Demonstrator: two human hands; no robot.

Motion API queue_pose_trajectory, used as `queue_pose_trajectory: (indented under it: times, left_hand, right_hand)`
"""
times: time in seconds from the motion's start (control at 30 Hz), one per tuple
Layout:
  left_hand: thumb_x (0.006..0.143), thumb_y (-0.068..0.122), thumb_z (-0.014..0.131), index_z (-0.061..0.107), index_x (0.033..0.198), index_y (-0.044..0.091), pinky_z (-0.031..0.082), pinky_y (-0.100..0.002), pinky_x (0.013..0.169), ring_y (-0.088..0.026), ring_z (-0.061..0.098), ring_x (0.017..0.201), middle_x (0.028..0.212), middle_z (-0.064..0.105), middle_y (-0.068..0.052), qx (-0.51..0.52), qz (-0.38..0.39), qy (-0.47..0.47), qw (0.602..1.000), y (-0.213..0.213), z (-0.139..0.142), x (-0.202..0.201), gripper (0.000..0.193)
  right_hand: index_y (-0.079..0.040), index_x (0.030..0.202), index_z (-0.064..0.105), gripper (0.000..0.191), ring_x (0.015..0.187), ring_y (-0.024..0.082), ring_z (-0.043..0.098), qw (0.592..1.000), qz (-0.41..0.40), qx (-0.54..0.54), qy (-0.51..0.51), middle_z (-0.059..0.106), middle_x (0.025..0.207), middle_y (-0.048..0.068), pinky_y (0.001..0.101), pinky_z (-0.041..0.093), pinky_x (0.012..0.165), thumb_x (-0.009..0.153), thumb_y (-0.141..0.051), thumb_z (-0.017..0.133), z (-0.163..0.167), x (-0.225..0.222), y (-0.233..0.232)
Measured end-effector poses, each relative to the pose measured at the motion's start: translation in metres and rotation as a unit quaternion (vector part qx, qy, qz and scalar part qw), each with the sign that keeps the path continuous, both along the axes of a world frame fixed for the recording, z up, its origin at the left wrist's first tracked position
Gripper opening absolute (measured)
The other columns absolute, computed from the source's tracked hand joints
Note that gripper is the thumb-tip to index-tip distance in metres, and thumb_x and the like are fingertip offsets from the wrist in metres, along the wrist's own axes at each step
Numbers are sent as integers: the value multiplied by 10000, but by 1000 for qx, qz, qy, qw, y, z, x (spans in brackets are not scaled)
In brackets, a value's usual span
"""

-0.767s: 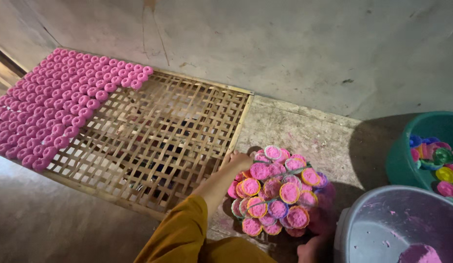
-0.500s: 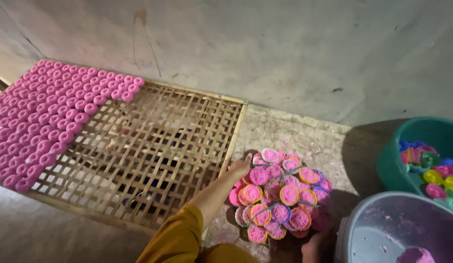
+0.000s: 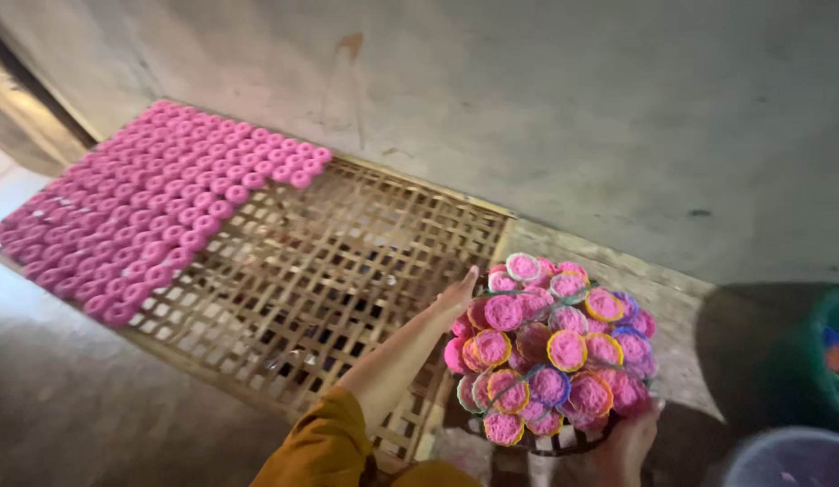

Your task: The person removes pink ring-shaped items from colorful plastic molds and places them onto a wooden lattice tray. The person repeatedly picks up molds, pops out the items, and arranges them in rows while discarding the empty molds into a green bucket.

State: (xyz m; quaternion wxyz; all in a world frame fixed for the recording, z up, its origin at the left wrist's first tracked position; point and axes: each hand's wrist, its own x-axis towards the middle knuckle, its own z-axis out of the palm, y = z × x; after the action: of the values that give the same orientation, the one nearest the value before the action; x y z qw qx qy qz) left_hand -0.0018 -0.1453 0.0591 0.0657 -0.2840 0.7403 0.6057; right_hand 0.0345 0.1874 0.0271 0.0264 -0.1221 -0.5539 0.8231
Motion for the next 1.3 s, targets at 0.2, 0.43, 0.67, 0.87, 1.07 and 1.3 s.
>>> queue_pose_trajectory:
  times: [0.2, 0.43, 0.67, 0.87, 1.07, 1.3]
  left_hand:
    - [836, 868, 293, 489, 1522, 204, 188, -603, 1243, -461, 100, 1566, 1689, 140, -211, -1, 137, -80, 987, -121, 33, 66, 974]
    - [903, 752, 266, 495, 1529, 243, 158, -573, 1251, -477, 115, 1529, 1681, 75, -215, -75, 188, -39, 978, -197, 19, 114, 838]
    - [1060, 538, 289, 367, 1594, 135, 239, -488, 1232, -364, 261, 1535, 1669, 304, -187, -192, 186, 289, 919, -247, -7, 188, 673]
    - [1059, 515, 291, 220, 1634, 134, 187, -487, 1236, -356, 157, 1577, 1723, 140, -162, -148, 164, 299, 928, -244, -41, 251, 694]
    - [1097, 490, 278, 209, 1655, 118, 118, -547, 1276, -397, 98, 1610, 1736, 149, -164, -210, 220, 372, 877, -220, -69, 246, 674]
    - [1063, 452, 269, 217, 1647, 104, 27, -596, 1262, -384, 136, 1597, 1737, 147, -159, -180, 276, 327, 886, -221, -92, 236, 681]
  right_hand:
    - [-61, 1349, 596, 537, 1096, 252, 654, 991, 130, -22, -23, 667, 1245, 63, 432, 534, 913, 1112, -488, 374, 16, -11, -145]
    - [11, 1352, 524, 631, 1126, 278, 566, 979, 95, 178, 26, 572, 1282, 117, 441, 471, 960, 1084, -552, 432, 33, 5, -258]
    - [-15, 1257, 472, 541, 924, 245, 486, 940, 107, 320, 48, 484, 1115, 83, 433, 415, 776, 1065, -521, 480, 53, 1, -282]
    - [-38, 1176, 427, 482, 751, 216, 417, 904, 106, 414, 37, 409, 972, 53, 426, 366, 617, 1050, -494, 520, 57, -12, -284]
    - [-26, 920, 400, 330, 608, 152, 280, 854, 160, 464, 174, 318, 733, 52, 374, 279, 534, 1079, -297, 501, 74, -32, -294]
    - [-18, 998, 411, 166, 560, 130, 293, 815, 169, 513, 211, 373, 718, 54, 342, 261, 503, 1093, -135, 480, 130, -23, -325]
